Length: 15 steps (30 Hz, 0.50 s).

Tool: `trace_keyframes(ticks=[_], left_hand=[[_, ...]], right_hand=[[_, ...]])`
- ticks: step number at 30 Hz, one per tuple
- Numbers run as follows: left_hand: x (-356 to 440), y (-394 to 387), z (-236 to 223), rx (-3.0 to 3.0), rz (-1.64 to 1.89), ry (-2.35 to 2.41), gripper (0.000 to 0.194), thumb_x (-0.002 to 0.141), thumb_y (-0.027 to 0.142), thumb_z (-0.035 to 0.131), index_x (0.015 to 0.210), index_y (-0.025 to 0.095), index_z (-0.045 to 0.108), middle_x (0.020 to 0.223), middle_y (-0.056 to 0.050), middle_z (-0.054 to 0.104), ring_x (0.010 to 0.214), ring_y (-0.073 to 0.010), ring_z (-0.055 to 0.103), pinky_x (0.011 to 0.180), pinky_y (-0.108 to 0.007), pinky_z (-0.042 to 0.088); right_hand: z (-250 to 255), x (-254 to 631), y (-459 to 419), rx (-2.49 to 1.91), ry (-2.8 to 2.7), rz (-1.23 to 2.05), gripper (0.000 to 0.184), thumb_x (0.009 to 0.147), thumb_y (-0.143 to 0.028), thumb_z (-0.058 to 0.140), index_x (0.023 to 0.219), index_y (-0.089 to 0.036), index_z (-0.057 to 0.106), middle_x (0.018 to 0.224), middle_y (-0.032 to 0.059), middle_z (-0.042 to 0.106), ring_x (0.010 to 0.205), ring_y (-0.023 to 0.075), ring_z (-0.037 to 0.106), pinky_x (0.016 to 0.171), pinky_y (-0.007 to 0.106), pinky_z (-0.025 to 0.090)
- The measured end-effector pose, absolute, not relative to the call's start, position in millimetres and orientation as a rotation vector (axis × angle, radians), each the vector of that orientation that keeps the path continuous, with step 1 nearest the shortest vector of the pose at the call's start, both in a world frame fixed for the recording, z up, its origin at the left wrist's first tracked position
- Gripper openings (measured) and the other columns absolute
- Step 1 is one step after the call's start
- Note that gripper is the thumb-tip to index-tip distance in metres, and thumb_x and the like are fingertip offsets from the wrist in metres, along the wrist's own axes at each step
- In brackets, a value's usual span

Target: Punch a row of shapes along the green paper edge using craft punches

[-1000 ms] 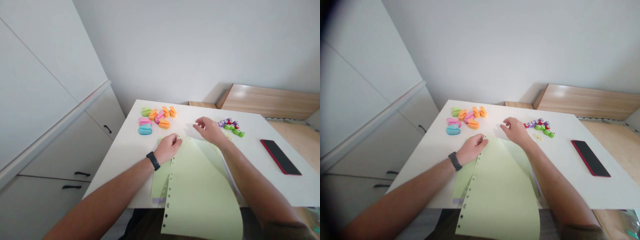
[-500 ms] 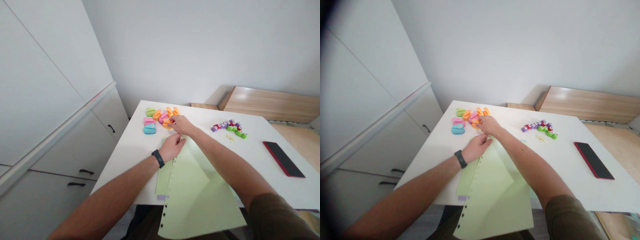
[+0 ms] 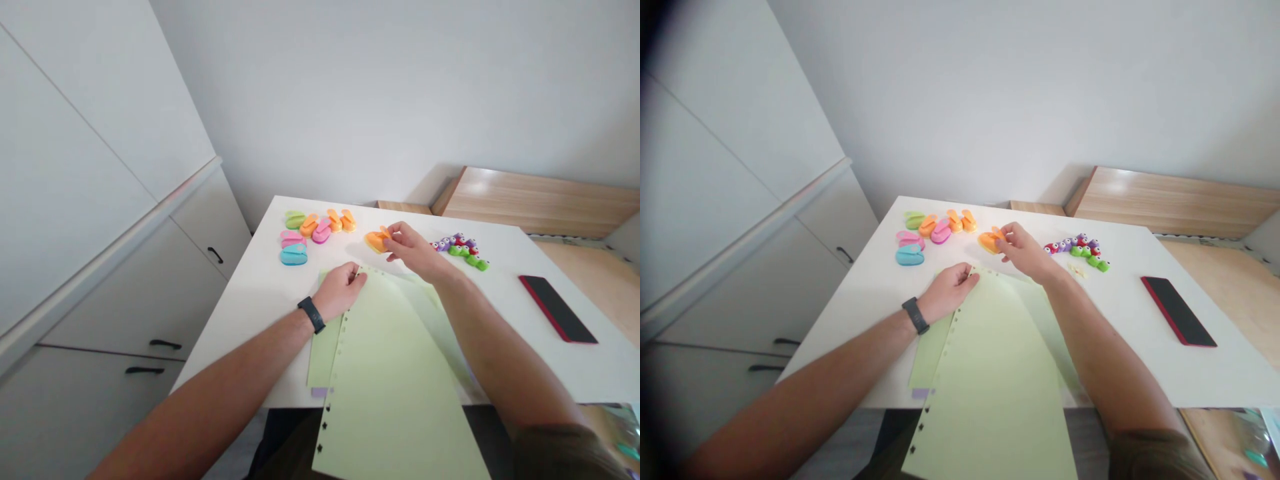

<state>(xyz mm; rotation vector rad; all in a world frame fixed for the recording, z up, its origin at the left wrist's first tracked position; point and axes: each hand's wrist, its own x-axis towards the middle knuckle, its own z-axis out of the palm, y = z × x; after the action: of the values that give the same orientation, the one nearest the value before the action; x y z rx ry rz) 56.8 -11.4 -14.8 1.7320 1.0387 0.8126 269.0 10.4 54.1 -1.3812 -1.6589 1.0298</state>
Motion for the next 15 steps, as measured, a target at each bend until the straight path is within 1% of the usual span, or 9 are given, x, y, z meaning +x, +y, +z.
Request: trace_keyframes(ticks=[5,9,15], left_hand=[[56.3,-13.9,-10.4,1.742,0.818,1.046,0.028,0.092,0.045,0.051,0.081,0.019,0.056,0.063,0.004,0.052,0.056,-0.0114,0.043,0.053,-0.025,0.030],[56.2,-14.3,-10.9,1.738,0.813,1.027,0.029,0.092,0.046,0.051,0.082,0.019,0.056,0.064,0.004,0.052,0.056,-0.0107,0.042,0.052,-0.024,0.029],[57.4,-15.5,-10.5,1.685,0.811,1.008,0.030,0.092,0.047,0.052,0.085,0.019,0.057,0.067,0.004,0.054,0.056,-0.0104,0.040,0.052,-0.024,0.028]], right_hand=[[49.3,295.8,-15.8,-1.323,-1.451,1.224,0.023,0.083,-0.037,0.063,0.099,-0.026,0.050,0.093,-0.0006,0.065,0.082,0.0145,0.058,0.066,0.026,0.046],[45.1,303.2,-22.1,-1.190,-1.267,1.366,0.021,0.080,-0.029,0.065,0.096,-0.026,0.052,0.092,-0.0017,0.063,0.080,0.0139,0.056,0.064,0.024,0.045],[33.5,306.8,-23.1,-1.083,-1.151,1.389,0.020,0.082,-0.031,0.069,0.090,-0.024,0.053,0.091,0.0008,0.064,0.082,0.0165,0.063,0.068,0.029,0.049]])
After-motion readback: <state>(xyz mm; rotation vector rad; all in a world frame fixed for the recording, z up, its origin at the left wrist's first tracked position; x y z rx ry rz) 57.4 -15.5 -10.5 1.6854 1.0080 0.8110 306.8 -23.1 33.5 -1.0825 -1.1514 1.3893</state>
